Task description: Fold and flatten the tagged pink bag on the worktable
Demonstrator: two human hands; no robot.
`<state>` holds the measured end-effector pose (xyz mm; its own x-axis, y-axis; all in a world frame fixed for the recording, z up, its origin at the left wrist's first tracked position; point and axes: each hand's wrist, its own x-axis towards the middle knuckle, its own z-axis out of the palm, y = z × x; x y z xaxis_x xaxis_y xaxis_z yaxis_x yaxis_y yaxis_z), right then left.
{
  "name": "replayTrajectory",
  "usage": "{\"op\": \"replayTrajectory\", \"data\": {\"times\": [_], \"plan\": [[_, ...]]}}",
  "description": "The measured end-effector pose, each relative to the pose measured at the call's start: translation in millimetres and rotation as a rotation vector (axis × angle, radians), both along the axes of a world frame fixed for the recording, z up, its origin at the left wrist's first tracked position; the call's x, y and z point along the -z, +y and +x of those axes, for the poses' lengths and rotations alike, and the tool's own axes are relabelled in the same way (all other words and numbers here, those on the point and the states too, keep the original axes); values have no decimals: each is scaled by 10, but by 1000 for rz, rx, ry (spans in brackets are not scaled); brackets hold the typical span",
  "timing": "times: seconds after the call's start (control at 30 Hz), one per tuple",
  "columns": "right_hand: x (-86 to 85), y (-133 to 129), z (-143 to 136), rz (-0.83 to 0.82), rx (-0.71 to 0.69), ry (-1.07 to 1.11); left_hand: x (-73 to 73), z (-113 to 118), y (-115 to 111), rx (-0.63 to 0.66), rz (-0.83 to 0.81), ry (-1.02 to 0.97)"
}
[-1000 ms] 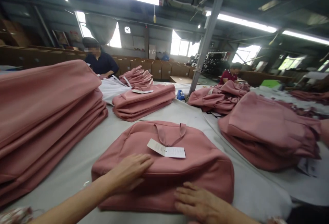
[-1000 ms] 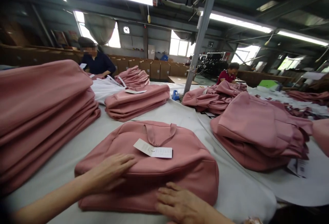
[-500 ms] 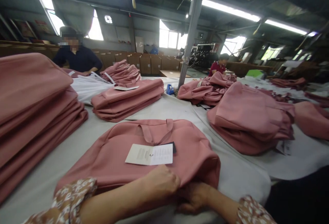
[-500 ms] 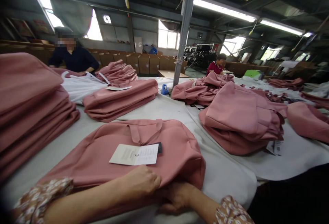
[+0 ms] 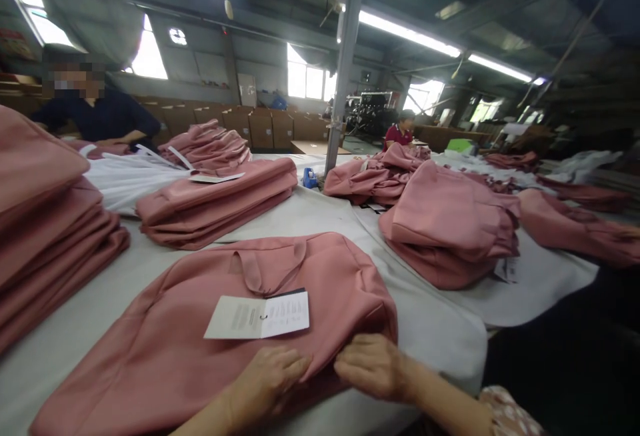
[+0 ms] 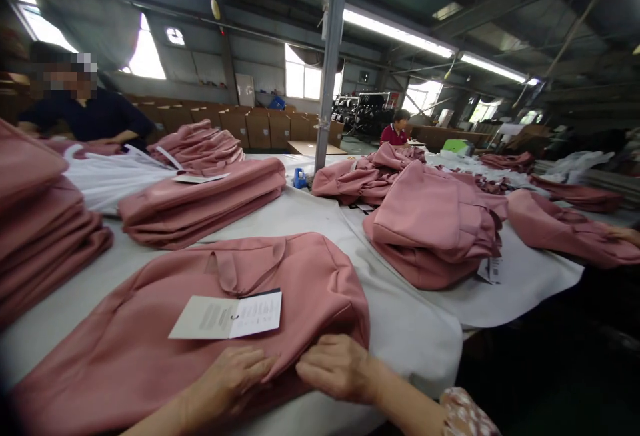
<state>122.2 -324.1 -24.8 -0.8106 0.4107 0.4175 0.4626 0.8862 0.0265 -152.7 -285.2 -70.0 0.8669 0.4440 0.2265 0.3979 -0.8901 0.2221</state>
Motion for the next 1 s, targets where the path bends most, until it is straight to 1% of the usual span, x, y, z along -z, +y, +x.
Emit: {"op": "replayTrajectory", "data": {"times": [0.07,0.1,0.13,0.17,0.2,0.23,0.27,0.33,0.37,0.4,0.43,0.47,0.5,0.6,0.67,0.7,0.73,0.77,0.8,0.83,0.87,0.9,0.93,1.0], "plan": [[-363,28,177,102,18,-3,-49,-14,-18,14,41,23],[-495,70,270,110,41,-39,-69,-18,-25,27,63,36],[-570,120,359,85,70,-82,-81,-20,-33,35,83,44],[-578,167,441,28,94,-120,-87,-21,-41,33,94,47],[-522,199,512,-44,115,-137,-84,-21,-51,19,94,47],[-411,208,568,-103,138,-132,-72,-19,-63,-6,84,49],[-265,193,608,-134,164,-105,-52,-15,-74,-33,68,54],[45,96,636,-129,228,-42,0,-4,-89,-78,51,78],[166,32,628,-114,259,-23,24,2,-89,-85,56,88],[246,-28,609,-101,290,-12,40,8,-81,-85,67,91],[278,-75,579,-91,316,-4,44,10,-67,-82,80,88],[266,-100,540,-82,341,-5,31,10,-47,-78,93,83],[220,-100,493,-75,368,-21,0,8,-28,-74,100,79],[-3,27,310,-53,436,-126,-173,7,-45,-79,113,93],[-116,154,166,-52,443,-201,-290,38,-174,-99,188,26],[-147,212,95,-60,430,-229,-321,69,-270,-67,225,-27],[-164,260,29,-73,411,-253,-325,112,-375,0,241,-73],[-170,300,-26,-90,395,-277,-297,166,-473,76,225,-104],[-170,332,-70,-110,384,-298,-240,228,-552,140,177,-104],[-171,357,-100,-132,376,-317,-157,295,-602,171,108,-76],[-177,377,-119,-156,373,-334,-58,363,-617,159,36,-33],[-193,394,-128,-178,373,-349,48,428,-599,111,-20,4],[-220,407,-131,-199,375,-363,150,488,-555,47,-61,31],[-303,420,-136,-231,383,-386,315,579,-436,-30,-135,56]]}}
